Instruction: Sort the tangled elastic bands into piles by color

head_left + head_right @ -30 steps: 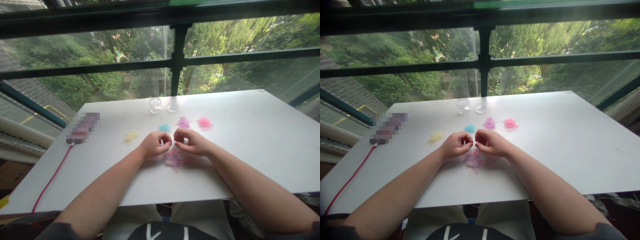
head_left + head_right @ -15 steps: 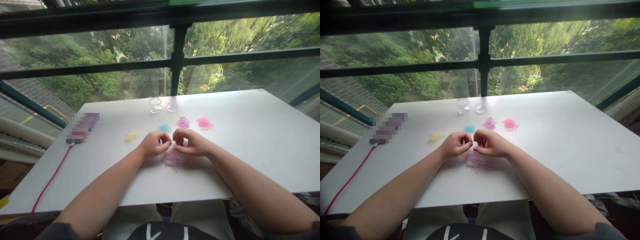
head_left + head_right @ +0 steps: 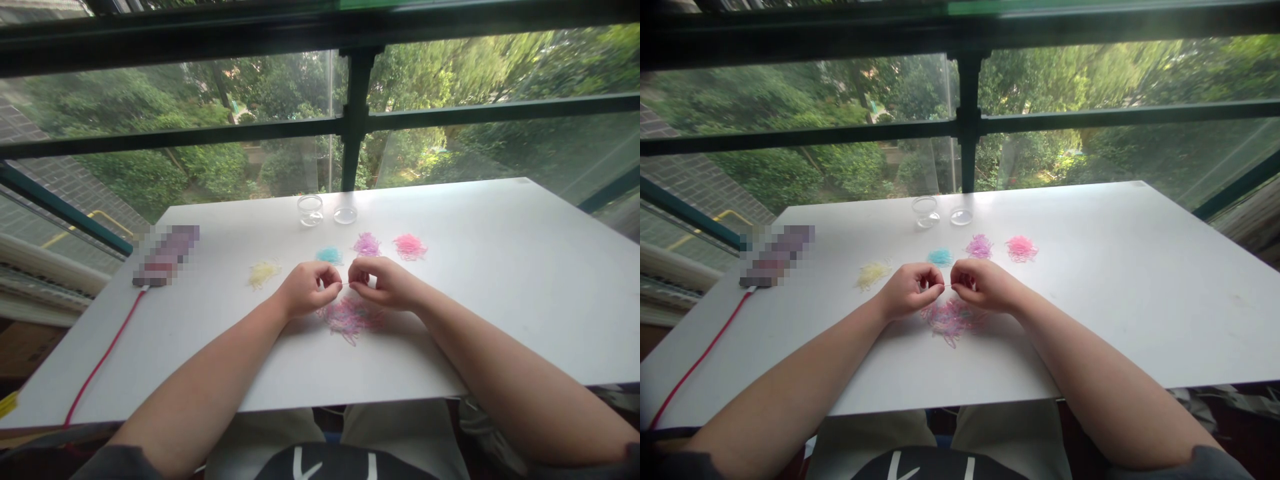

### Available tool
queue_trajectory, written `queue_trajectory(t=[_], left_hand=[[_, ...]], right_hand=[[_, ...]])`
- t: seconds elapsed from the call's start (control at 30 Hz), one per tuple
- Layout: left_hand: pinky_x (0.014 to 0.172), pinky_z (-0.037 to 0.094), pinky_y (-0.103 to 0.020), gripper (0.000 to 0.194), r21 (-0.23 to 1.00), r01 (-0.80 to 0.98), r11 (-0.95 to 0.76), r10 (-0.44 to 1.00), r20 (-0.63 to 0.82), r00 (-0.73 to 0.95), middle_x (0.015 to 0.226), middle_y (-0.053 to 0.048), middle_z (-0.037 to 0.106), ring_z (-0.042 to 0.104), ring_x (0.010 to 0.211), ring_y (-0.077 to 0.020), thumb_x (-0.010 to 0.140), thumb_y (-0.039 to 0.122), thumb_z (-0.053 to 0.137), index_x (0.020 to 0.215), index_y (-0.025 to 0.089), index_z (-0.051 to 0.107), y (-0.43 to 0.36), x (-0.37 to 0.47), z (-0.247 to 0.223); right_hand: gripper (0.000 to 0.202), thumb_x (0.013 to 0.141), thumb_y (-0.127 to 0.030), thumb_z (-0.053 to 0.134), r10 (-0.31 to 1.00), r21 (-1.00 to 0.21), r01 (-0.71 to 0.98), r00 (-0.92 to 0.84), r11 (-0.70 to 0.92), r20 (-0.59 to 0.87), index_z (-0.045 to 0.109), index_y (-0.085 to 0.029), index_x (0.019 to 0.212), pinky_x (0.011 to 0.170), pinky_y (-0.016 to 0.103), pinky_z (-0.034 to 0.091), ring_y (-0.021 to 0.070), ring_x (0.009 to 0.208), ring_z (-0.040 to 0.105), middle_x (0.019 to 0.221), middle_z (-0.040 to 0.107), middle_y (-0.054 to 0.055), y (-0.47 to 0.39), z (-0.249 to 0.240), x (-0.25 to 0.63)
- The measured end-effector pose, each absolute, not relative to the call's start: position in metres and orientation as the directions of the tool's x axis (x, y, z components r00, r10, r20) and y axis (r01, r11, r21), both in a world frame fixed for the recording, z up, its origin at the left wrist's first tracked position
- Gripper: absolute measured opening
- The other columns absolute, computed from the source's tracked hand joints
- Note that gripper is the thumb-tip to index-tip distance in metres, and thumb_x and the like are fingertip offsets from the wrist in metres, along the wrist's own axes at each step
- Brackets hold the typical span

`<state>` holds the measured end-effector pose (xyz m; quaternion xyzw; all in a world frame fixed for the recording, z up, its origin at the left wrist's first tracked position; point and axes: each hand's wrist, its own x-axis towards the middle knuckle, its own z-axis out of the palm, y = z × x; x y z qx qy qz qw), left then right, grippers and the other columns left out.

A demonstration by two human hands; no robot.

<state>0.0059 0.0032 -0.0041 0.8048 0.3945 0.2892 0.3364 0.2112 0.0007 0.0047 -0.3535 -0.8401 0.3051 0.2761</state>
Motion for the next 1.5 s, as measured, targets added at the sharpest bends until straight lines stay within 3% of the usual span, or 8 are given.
queue_trajectory(t=[0.37, 0.87, 1.5], left_hand=[[0.058, 0.041, -0.021, 0.008, 0.769, 0.428, -0.475, 0.823, 0.215, 0.526, 0.068, 0.001, 0.063, 0.054, 0.06, -0.0086, 0.075, 0.019, 0.057, 0.076, 0.014, 0.063, 0.0041, 0.0049, -0.0062], [0.055, 0.042, -0.02, 0.015, 0.765, 0.435, -0.475, 0.825, 0.215, 0.523, 0.069, -0.001, 0.064, 0.054, 0.059, -0.0087, 0.078, 0.029, 0.061, 0.076, 0.014, 0.063, 0.0037, 0.0063, -0.0041], [0.059, 0.044, -0.021, 0.015, 0.764, 0.412, -0.496, 0.809, 0.234, 0.539, 0.072, -0.003, 0.066, 0.057, 0.063, -0.0101, 0.081, 0.027, 0.058, 0.081, 0.015, 0.066, 0.0034, 0.0082, -0.0048]], right_hand=[[0.01, 0.072, -0.008, 0.051, 0.767, -0.717, 0.412, -0.584, 0.562, 0.266, 0.054, -0.017, 0.074, 0.059, 0.023, 0.043, 0.0113, 0.061, 0.05, 0.065, 0.056, 0.0, 0.0011, 0.0044, 0.2118], [0.008, 0.074, -0.01, 0.052, 0.762, -0.737, 0.381, -0.586, 0.558, 0.274, 0.054, -0.017, 0.072, 0.057, 0.022, 0.042, 0.0109, 0.06, 0.049, 0.063, 0.055, 0.0, 0.0007, 0.0036, 0.2093], [0.007, 0.074, -0.011, 0.053, 0.77, -0.734, 0.386, -0.571, 0.559, 0.286, 0.052, -0.018, 0.072, 0.058, 0.023, 0.043, 0.0112, 0.062, 0.049, 0.064, 0.055, -0.001, 0.0025, 0.001, 0.2105]])
